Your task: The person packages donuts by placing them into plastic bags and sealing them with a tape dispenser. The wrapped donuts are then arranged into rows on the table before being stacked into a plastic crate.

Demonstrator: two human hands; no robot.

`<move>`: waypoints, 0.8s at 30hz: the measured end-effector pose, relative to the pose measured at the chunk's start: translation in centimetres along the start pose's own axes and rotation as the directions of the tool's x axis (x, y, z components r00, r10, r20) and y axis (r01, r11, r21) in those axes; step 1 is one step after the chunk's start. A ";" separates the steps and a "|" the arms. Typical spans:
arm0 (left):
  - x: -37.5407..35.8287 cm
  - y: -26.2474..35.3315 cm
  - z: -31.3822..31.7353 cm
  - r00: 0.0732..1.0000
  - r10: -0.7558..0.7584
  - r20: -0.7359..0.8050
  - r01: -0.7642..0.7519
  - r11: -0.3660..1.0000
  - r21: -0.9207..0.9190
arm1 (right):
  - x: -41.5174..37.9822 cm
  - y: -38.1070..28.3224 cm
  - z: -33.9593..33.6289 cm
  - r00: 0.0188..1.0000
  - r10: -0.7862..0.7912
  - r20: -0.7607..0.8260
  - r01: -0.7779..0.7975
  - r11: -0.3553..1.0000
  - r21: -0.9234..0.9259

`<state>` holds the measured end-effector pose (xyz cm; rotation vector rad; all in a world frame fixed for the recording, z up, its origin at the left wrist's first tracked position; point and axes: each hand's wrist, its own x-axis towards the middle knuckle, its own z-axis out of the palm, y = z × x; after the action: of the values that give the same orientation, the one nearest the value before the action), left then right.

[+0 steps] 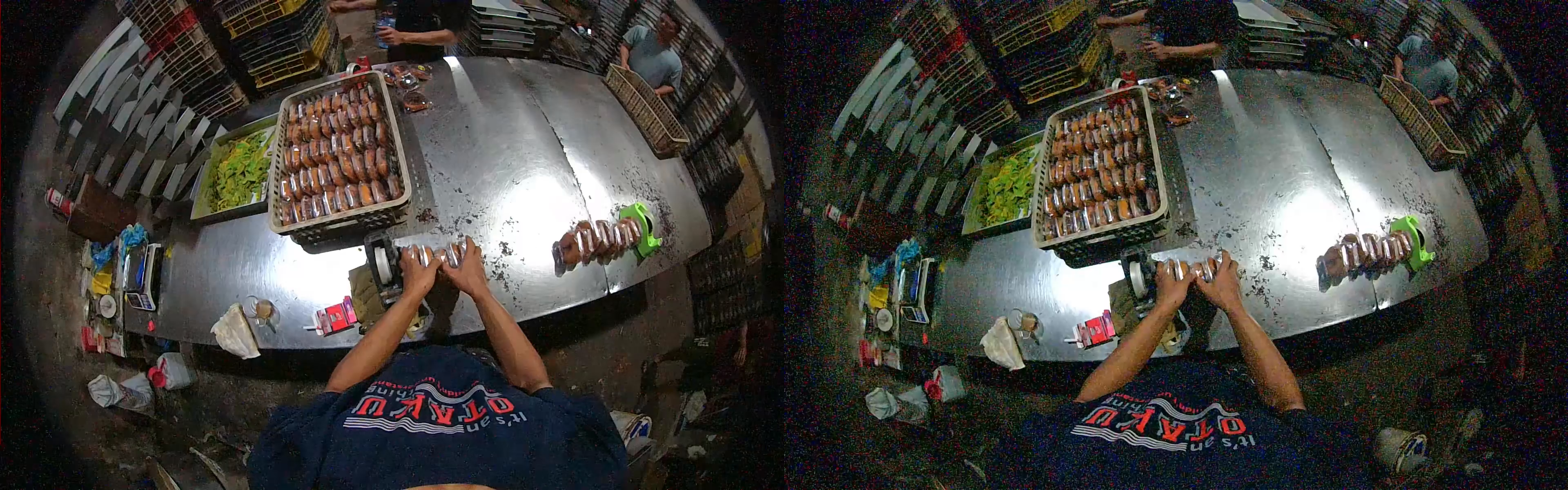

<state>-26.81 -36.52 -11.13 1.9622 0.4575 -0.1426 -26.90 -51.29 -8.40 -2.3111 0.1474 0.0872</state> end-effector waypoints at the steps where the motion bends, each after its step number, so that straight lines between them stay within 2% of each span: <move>1: 0.0 -0.1 0.1 1.000 -0.003 -0.009 0.003 1.000 -0.003 | 0.0 0.1 0.0 1.000 -0.003 0.002 0.003 1.000 -0.010; 4: 0.9 -1.3 0.8 1.000 0.014 -0.018 -0.015 0.999 -0.041 | 0.4 1.2 1.0 0.995 -0.080 -0.054 0.079 0.997 -0.009; 10: 0.0 0.2 -0.1 0.997 0.062 -0.051 -0.062 0.998 0.005 | 0.4 0.9 0.8 0.998 -0.050 -0.040 0.050 0.999 0.001; 13: 0.6 -1.0 0.6 0.988 0.128 -0.090 -0.132 0.991 -0.038 | -0.1 -0.3 -0.2 1.000 0.003 -0.004 -0.003 1.000 -0.010; 16: 1.6 -1.9 0.6 0.995 0.103 0.010 -0.102 0.993 -0.050 | -0.2 -0.1 0.0 0.999 -0.025 -0.028 0.025 0.999 -0.020; 17: 1.5 -2.0 0.8 0.989 0.141 -0.043 -0.142 0.990 -0.025 | -0.1 -0.1 0.1 1.000 -0.007 -0.027 0.006 1.000 -0.027; 20: 1.1 -1.5 0.9 0.994 0.088 -0.059 -0.094 0.990 -0.101 | 0.1 -0.2 0.1 1.000 0.000 -0.003 0.000 0.999 -0.054; 21: 0.8 -0.5 0.3 0.999 0.041 -0.031 -0.043 0.997 -0.071 | 0.3 0.2 0.2 1.000 -0.006 0.004 0.006 0.998 -0.056; 24: 0.2 1.2 -1.2 0.996 0.023 0.083 -0.012 0.992 -0.125 | 0.7 0.8 0.3 1.000 -0.028 -0.002 0.028 0.998 -0.049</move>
<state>-26.26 -35.81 -9.62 1.8303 0.3849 -0.1808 -26.29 -51.66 -9.24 -2.3617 0.1160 0.0739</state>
